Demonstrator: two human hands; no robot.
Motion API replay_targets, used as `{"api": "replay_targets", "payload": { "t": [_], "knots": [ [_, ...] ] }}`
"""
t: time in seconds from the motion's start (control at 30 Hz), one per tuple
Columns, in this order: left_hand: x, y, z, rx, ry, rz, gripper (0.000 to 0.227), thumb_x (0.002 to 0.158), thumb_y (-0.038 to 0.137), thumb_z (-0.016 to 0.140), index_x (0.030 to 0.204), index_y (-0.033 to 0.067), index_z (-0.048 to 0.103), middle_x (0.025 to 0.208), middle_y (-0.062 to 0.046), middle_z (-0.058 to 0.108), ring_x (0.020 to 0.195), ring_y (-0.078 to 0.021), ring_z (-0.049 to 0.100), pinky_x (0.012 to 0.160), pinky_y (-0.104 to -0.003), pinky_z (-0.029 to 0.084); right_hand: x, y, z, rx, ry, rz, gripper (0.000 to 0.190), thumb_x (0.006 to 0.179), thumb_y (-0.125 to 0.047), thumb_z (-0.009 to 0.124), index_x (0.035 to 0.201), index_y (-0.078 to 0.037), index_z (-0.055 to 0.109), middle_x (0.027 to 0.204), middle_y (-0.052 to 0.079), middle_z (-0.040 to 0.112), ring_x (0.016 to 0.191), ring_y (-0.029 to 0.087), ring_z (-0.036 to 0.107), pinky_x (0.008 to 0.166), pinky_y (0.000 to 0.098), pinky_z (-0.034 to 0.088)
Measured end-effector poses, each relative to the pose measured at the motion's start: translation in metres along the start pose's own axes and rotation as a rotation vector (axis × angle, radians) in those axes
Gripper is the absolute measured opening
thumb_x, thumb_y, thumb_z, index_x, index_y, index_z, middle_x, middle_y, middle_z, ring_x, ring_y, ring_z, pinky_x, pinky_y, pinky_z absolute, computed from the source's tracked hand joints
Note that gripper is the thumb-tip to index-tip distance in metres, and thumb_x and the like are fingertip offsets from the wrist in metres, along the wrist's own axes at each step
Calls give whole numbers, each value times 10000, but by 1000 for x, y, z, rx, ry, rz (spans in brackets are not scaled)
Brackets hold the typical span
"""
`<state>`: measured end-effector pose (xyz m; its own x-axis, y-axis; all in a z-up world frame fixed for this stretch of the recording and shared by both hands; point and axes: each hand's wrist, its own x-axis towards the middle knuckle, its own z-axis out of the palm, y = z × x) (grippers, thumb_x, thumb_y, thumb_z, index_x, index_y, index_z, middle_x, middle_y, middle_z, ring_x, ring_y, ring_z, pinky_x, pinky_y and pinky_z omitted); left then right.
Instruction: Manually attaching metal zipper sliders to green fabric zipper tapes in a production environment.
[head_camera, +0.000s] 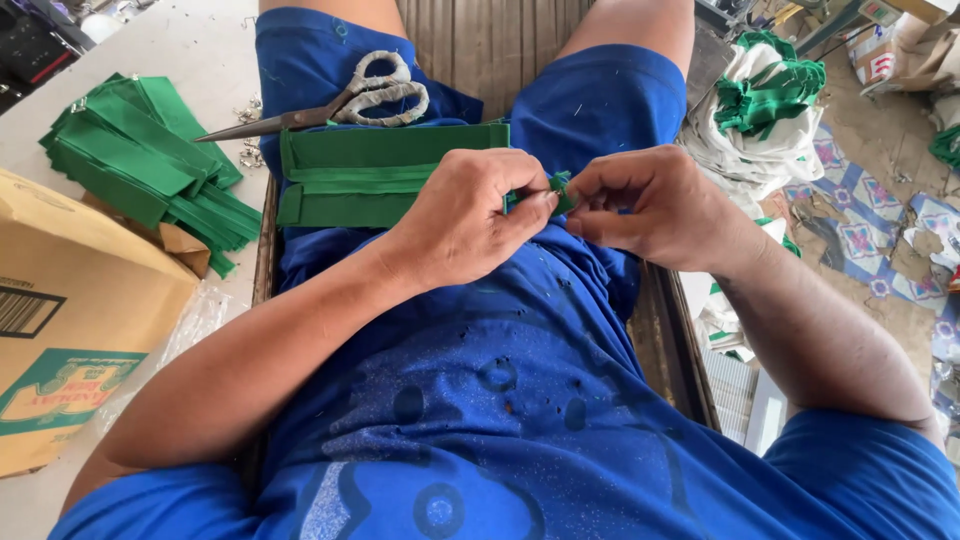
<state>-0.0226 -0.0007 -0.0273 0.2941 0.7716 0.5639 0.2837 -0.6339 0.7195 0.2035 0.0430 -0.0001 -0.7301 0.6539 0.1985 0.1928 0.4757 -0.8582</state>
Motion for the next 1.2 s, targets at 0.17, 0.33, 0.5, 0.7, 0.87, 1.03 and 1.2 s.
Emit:
{"api": "replay_targets", "payload": {
  "t": [0.17, 0.33, 0.5, 0.7, 0.87, 1.03, 1.2],
  "knots": [
    [-2, 0, 2, 152, -8, 146, 223, 939, 96, 638, 720, 107, 603, 705, -56, 651, 750, -306, 680, 731, -356, 498, 3, 3, -8, 19, -37, 42, 37, 893, 37, 741, 924, 51, 756, 685, 64, 627, 677, 75, 599, 583, 248, 545],
    [-3, -5, 11, 293, -4, 262, 294, 925, 70, 635, 661, 128, 518, 665, -24, 592, 705, -251, 637, 770, -336, 475, 9, -11, -6, -67, -89, 49, 67, 909, 13, 713, 864, 13, 763, 617, 60, 638, 608, 79, 603, 530, 250, 541],
    [-5, -13, 18, 345, -8, 342, 306, 910, 46, 620, 644, 123, 489, 639, -28, 546, 707, -262, 632, 772, -345, 472, 12, -4, -8, -214, -143, -67, 141, 888, 41, 665, 802, -36, 744, 562, 57, 572, 523, 114, 570, 468, 282, 501],
    [-3, -14, 18, 385, 7, 391, 291, 914, 35, 631, 656, 111, 519, 651, -65, 563, 708, -277, 640, 800, -361, 483, 8, 8, 5, -513, 5, -391, 295, 878, 48, 653, 649, -47, 492, 568, 72, 421, 467, 338, 481, 415, 346, 398],
    [-1, -7, 17, 364, 4, 398, 263, 912, 32, 631, 678, 105, 535, 676, -63, 584, 736, -283, 655, 816, -365, 492, 3, 4, 5, -522, 65, -433, 334, 866, 45, 643, 622, -76, 450, 557, 12, 393, 455, 310, 470, 408, 342, 379],
    [7, 30, 1, 297, -89, 326, 107, 911, -6, 617, 808, 14, 596, 988, -80, 646, 943, -285, 572, 825, -416, 431, -5, -15, 10, -707, 129, -497, 238, 767, 101, 538, 675, -33, 365, 601, 77, 368, 514, 243, 317, 490, 400, 250],
    [6, 35, -3, 410, -14, 307, 212, 873, 24, 698, 713, 33, 558, 1145, -128, 480, 1111, -352, 499, 902, -492, 428, -11, -15, 17, -783, 230, -534, 212, 772, 109, 540, 678, -34, 414, 590, 73, 381, 512, 206, 338, 478, 386, 280]
  ]
}}
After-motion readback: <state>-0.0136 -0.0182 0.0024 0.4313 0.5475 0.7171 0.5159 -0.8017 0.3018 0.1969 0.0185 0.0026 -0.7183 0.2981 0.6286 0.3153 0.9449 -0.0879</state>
